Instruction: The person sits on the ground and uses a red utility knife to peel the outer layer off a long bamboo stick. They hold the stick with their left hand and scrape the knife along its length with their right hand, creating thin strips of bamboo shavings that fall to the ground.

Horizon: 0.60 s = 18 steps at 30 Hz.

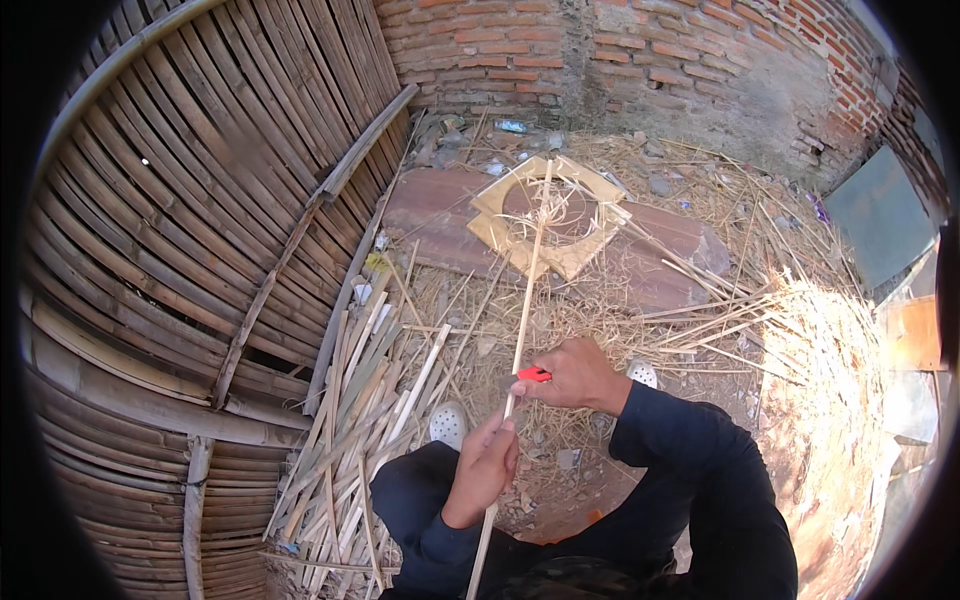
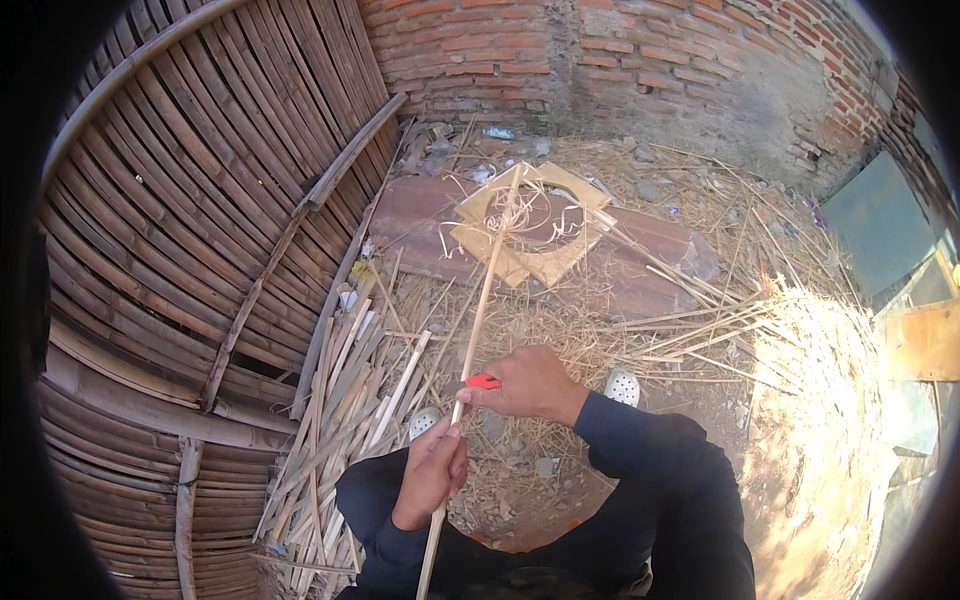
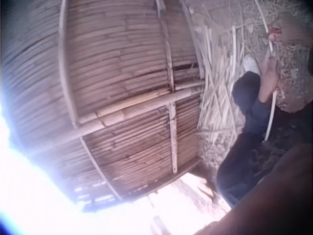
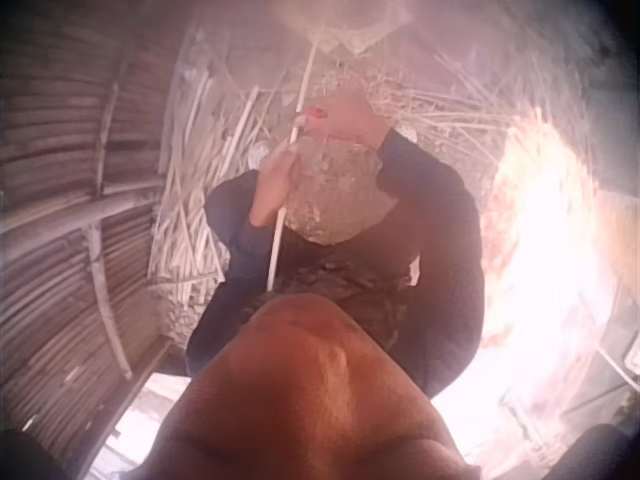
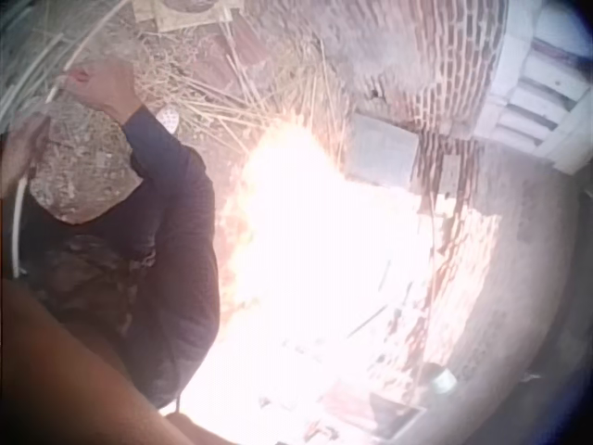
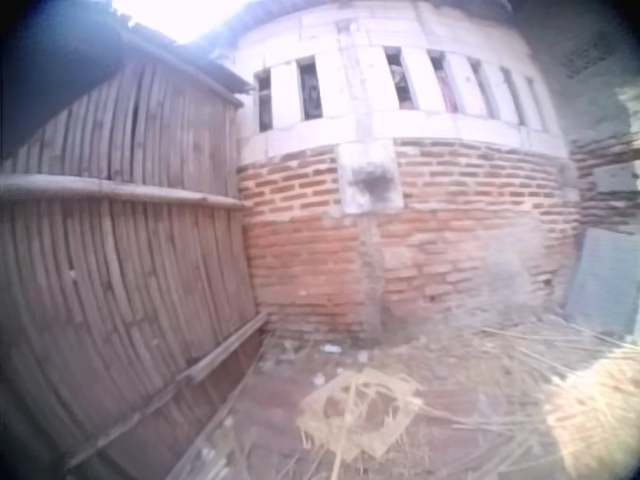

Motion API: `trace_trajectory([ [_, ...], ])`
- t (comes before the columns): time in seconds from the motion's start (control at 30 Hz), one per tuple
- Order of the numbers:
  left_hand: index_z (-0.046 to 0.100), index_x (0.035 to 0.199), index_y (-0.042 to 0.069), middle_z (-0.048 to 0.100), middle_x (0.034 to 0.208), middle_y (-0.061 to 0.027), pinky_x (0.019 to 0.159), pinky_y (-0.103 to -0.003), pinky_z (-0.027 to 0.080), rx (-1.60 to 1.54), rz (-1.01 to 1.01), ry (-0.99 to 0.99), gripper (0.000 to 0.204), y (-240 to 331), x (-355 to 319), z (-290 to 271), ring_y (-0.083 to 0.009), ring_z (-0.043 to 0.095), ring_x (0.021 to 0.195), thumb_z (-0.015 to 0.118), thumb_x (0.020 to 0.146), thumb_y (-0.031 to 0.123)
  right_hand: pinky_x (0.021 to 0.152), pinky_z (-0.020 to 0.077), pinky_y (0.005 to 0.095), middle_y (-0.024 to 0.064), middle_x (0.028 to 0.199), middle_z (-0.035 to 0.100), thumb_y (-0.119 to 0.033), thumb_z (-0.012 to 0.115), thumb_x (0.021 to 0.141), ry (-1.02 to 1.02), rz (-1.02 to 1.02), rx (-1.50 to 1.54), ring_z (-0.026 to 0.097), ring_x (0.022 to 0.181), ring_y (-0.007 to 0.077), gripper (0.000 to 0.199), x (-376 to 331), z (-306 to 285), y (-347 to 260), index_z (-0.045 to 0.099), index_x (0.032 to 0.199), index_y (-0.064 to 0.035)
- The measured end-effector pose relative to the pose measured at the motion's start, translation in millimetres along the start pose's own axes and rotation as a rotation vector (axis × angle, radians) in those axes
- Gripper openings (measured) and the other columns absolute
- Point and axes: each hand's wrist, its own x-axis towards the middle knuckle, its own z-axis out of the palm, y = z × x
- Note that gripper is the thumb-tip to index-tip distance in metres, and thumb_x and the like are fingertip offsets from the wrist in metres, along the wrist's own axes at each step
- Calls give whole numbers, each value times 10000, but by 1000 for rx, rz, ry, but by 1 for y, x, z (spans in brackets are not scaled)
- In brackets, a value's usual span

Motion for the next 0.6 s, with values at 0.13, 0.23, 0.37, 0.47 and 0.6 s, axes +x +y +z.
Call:
trace_trajectory([
  [0.13,364,1408,25,380,617,40,442,-195,301,143,93,62,449,-8,-4,-4,-33,346,495,422,994,191,443,415,421,112,461,519,-701,532,774,79,-17,-20,547,453,330,632,6,1,8,610,572,-107],
  [0.23,396,1381,-4,396,683,51,513,-200,294,281,101,114,435,-5,-5,-7,-21,337,607,451,983,162,441,415,422,113,462,520,-691,532,781,106,48,-25,554,459,324,618,13,4,14,609,574,-114],
  [0.37,404,1374,-5,383,666,56,504,-203,286,282,194,123,425,-2,-8,-6,-20,328,593,461,976,134,480,462,408,145,505,569,-746,479,774,59,-47,9,605,507,325,674,-4,8,-8,709,682,-119],
  [0.47,400,1380,-2,387,689,65,508,-193,274,347,242,118,429,-7,-8,-3,-12,316,597,463,974,123,504,470,426,160,526,578,-732,470,791,28,130,-99,612,533,329,692,11,-1,16,701,667,-92],
  [0.6,390,1385,-15,415,738,79,533,-168,270,331,154,86,439,-4,-13,-1,0,323,624,465,974,118,516,470,441,173,516,567,-709,479,802,83,225,-30,601,518,338,685,23,-10,48,693,656,-75],
])
